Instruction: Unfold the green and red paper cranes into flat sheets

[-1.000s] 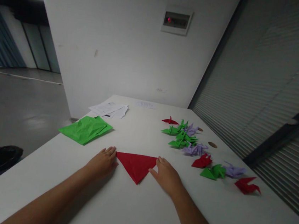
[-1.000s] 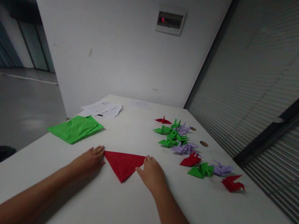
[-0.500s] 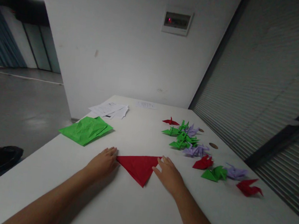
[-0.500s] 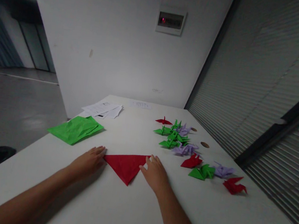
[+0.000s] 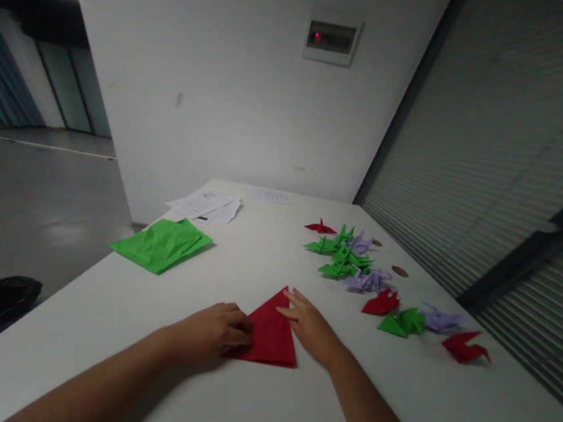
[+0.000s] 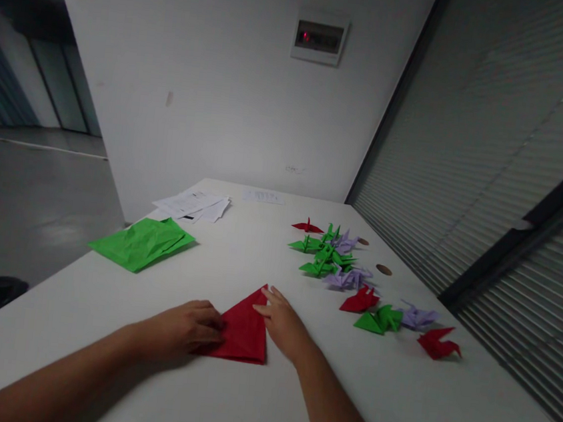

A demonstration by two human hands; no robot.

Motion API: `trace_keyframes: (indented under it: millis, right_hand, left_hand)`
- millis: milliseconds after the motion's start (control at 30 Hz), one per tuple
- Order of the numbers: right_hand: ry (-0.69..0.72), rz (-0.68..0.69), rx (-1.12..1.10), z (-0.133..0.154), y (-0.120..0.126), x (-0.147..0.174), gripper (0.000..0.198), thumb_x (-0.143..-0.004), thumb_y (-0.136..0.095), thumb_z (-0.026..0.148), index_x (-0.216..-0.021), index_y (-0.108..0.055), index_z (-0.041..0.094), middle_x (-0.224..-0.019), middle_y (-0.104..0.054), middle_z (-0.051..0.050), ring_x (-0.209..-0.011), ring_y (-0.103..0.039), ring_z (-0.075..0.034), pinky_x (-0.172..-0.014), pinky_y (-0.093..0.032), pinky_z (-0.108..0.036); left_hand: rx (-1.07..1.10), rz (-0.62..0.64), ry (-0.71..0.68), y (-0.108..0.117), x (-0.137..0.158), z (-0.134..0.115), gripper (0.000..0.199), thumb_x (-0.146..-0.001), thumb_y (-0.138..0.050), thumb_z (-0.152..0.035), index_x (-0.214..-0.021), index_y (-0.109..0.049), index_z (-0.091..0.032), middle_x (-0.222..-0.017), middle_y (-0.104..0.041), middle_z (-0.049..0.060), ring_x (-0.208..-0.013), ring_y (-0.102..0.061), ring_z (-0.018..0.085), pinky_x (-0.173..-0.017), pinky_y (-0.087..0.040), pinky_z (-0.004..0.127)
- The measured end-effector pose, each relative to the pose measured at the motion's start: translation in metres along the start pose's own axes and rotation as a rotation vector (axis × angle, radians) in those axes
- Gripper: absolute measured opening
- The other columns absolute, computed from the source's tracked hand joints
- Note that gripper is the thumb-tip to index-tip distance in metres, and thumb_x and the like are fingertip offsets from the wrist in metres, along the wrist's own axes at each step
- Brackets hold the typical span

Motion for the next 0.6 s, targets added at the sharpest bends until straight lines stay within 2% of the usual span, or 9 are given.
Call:
trace_keyframes:
  millis: [100,233,333,467,600]
  right_hand:
    - [0.093,0.007,-0.034,0.01,-0.003,0.001,0.059,-0.082,-0.048,-0.004,-0.129,-0.073,0.021,-0.153,-0.055,-0.012,-0.15,-0.041,-0.026,-0.125,-0.031,-0.048]
    - [0.222,0.042,-0.065,0.03,-0.008,0.005,0.045,-0.092,-0.054,0.007,-0.13,-0.073,0.02,-0.147,-0.062,-0.012,-0.142,-0.051,-0.025,-0.125,-0.033,-0.047]
    - [0.274,0.098,-0.075,0.047,-0.009,0.009,0.04,-0.096,-0.06,0.018,-0.135,-0.069,0.019,-0.149,-0.059,-0.012,-0.144,-0.05,-0.026,-0.125,-0.033,-0.047]
    - [0.329,0.209,-0.12,0.058,-0.009,0.014,0.057,-0.094,-0.07,0.028,-0.15,-0.056,0.022,-0.158,-0.049,-0.012,-0.148,-0.044,-0.028,-0.125,-0.033,-0.044]
    - [0.329,0.242,-0.156,0.052,-0.01,0.014,0.053,-0.095,-0.071,0.031,-0.147,-0.059,0.023,-0.159,-0.049,-0.011,-0.149,-0.043,-0.026,-0.125,-0.032,-0.041]
  left_hand:
    - [-0.069,0.009,0.029,-0.003,0.0,0.0,0.028,-0.103,-0.055,-0.03,-0.125,-0.073,-0.031,-0.118,-0.068,0.011,-0.106,-0.062,0.027,-0.096,-0.049,0.04]
    - [-0.09,-0.003,0.063,-0.006,0.001,-0.001,0.031,-0.101,-0.057,-0.028,-0.128,-0.071,-0.032,-0.116,-0.064,0.012,-0.104,-0.059,0.027,-0.094,-0.048,0.041]
    - [-0.081,-0.018,0.077,-0.008,0.001,-0.001,0.033,-0.098,-0.06,-0.024,-0.129,-0.07,-0.03,-0.114,-0.063,0.011,-0.102,-0.058,0.026,-0.093,-0.048,0.04]
    - [-0.045,-0.026,0.066,-0.008,0.002,0.001,0.032,-0.092,-0.068,-0.025,-0.124,-0.072,-0.028,-0.111,-0.062,0.011,-0.102,-0.057,0.027,-0.096,-0.047,0.042]
    - [0.033,0.019,0.01,-0.005,0.007,0.006,0.03,-0.089,-0.074,-0.026,-0.119,-0.074,-0.028,-0.116,-0.062,0.011,-0.108,-0.058,0.028,-0.1,-0.047,0.042]
Point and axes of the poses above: each hand's wrist, its own x-axis away from the middle knuckle, its own y-axis out of the back of the hand, z = x × y, the point moved 5 cm from there along -x, towards the middle knuckle
